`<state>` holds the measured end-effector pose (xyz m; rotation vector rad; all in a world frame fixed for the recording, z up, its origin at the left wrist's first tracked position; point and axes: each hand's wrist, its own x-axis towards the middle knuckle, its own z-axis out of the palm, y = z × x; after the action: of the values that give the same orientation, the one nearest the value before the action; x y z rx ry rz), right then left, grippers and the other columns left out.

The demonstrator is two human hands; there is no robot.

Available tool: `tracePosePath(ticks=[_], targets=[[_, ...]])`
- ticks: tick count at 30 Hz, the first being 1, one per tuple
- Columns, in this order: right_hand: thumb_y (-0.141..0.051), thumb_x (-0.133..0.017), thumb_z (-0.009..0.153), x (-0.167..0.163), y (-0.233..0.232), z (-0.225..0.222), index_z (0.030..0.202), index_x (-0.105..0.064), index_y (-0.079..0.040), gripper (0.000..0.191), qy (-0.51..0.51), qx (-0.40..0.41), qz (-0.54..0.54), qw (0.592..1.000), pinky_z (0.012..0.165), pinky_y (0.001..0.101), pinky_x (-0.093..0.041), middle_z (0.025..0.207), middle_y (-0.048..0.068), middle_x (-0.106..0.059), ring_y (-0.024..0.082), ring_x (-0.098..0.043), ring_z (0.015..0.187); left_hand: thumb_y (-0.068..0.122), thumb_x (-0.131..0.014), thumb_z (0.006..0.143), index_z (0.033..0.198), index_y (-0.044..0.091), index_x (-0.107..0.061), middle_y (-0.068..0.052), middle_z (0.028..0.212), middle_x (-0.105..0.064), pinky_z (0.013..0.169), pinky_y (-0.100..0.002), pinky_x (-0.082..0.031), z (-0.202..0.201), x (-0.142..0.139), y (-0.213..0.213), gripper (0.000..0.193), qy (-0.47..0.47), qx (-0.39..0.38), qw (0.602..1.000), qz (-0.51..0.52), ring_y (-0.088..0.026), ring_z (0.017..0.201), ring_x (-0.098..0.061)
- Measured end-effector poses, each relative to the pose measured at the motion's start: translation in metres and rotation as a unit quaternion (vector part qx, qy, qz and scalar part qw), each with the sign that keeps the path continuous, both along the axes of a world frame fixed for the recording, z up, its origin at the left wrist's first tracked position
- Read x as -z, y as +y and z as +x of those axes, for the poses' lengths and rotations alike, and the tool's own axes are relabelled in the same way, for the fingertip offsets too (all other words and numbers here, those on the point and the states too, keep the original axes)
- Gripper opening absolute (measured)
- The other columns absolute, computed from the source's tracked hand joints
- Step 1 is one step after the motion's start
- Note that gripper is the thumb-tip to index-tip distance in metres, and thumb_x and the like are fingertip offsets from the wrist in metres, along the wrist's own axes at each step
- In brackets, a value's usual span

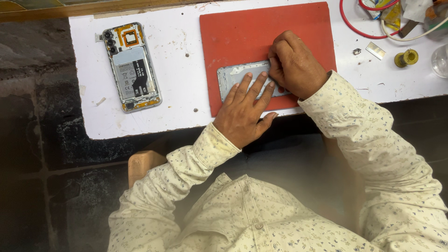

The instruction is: The person picks up a phone back cover from the workbench and uses a small scraping tool to remove old adhesive residue from its inner surface, holding the cover steady with the other hand. They rotate the cover to work along its edges, then hold it up and continue scraping the remaining residue.

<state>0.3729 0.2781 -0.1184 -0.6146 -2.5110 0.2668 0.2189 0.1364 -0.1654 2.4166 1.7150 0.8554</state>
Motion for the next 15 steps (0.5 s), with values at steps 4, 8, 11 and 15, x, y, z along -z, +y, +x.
tracePosePath(ticks=[4,8,11,15], targets=[[0.008,-0.065,0.100,0.004,0.003,0.003,0.102,-0.054,0.004,0.012,0.011,-0.004,-0.013,1.000,0.074,0.0314,-0.058,0.108,0.016,-0.057,0.025,-0.063,0.087,0.047,-0.059,0.102,0.151,0.008,-0.048,-0.017,0.160,-0.041,0.120,-0.056,-0.035,0.000,0.001,0.000,0.064,0.002,-0.001,1.000,-0.001,-0.041,0.148,-0.038],[0.008,-0.065,0.100,0.008,0.006,0.006,0.101,-0.054,0.004,0.012,0.015,-0.006,-0.009,1.000,0.074,0.0313,-0.058,0.107,0.015,-0.057,0.024,-0.063,0.086,0.047,-0.059,0.102,0.151,0.008,-0.048,-0.017,0.160,-0.041,0.121,-0.056,-0.035,0.000,0.002,0.000,0.064,0.004,-0.001,1.000,0.005,-0.040,0.148,-0.038],[0.009,-0.062,0.100,0.009,0.009,0.009,0.102,-0.054,0.004,0.009,0.028,-0.004,-0.066,0.997,0.071,0.0296,-0.057,0.107,0.015,-0.057,0.022,-0.063,0.082,0.047,-0.060,0.102,0.151,0.008,-0.048,-0.017,0.160,-0.041,0.121,-0.056,-0.035,0.000,0.003,0.000,0.064,0.003,-0.001,1.000,0.007,-0.041,0.148,-0.038],[0.010,-0.060,0.097,0.010,0.012,0.014,0.100,-0.053,0.002,0.011,0.048,0.008,-0.098,0.994,0.075,0.0299,-0.057,0.106,0.012,-0.059,0.021,-0.063,0.086,0.047,-0.060,0.102,0.151,0.008,-0.048,-0.017,0.160,-0.041,0.121,-0.056,-0.035,0.000,0.004,0.000,0.064,0.004,-0.002,1.000,0.010,-0.040,0.148,-0.039]])
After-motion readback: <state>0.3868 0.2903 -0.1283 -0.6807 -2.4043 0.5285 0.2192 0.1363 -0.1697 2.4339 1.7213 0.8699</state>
